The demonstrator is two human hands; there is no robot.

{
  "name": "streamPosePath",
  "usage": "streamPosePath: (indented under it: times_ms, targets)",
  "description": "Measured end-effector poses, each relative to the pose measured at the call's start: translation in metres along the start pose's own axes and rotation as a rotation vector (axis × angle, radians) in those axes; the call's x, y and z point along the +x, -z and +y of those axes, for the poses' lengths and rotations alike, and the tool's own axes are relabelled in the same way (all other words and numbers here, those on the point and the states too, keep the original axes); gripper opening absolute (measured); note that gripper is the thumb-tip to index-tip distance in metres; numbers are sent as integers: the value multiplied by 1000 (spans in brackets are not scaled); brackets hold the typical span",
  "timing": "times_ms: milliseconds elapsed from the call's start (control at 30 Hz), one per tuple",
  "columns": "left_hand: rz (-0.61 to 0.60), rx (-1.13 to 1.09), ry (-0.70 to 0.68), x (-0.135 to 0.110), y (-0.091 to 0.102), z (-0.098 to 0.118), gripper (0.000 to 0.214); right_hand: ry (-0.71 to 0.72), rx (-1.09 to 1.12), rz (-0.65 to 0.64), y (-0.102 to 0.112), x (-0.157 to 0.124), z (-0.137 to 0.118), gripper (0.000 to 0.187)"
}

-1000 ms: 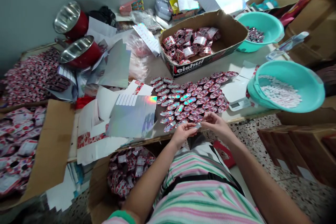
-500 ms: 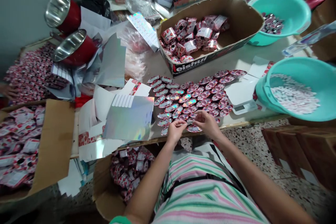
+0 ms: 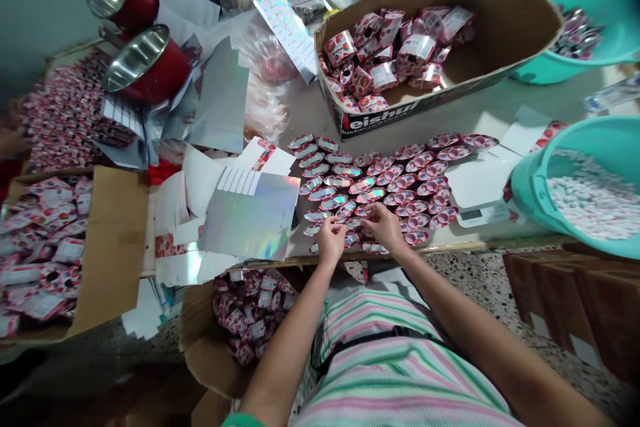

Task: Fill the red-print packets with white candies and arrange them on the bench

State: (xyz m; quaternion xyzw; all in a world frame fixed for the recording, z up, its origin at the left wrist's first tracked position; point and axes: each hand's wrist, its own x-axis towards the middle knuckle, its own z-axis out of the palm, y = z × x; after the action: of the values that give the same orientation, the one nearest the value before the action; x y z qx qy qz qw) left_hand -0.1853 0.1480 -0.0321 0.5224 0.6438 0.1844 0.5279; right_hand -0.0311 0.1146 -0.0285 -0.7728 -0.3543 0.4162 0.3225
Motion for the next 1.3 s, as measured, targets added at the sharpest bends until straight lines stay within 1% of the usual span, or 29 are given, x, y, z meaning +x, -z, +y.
streamPosePath:
  times_ms: [67, 167, 300, 433, 567, 667, 800, 900, 1067, 1300]
  targets:
    - [3, 8, -9, -1, 0, 1, 11, 19, -19, 23, 0, 1, 0, 23]
    - [-11, -8, -38, -2, 1, 3, 3, 36, 13, 23, 2, 1, 1, 24]
    - [-48, -34, -38, -4, 4, 7, 2, 48, 26, 32, 7, -4, -3, 25]
    - [-49, -17, -40, -4, 6, 10, 5, 64, 10, 38, 11, -8, -7, 22]
    - [-51, 12, -41, -1, 7, 8, 9, 18, -72, 91, 12, -6, -6, 19]
    - [-62, 27, -52, 3, 7, 5, 8, -7, -122, 101, 8, -3, -2, 18]
    - [-26, 52, -56, 7, 7, 3, 8, -38, -182, 123, 0, -1, 3, 18]
    - [-18, 139, -36, 8, 8, 5, 11, -52, -211, 143, -5, -1, 5, 18]
    - [-10, 303, 18, 8, 10, 12, 16, -48, -224, 160, -7, -1, 5, 18]
    - [2, 347, -2, 10, 8, 12, 21, -6, -308, 143, -9, -2, 2, 16]
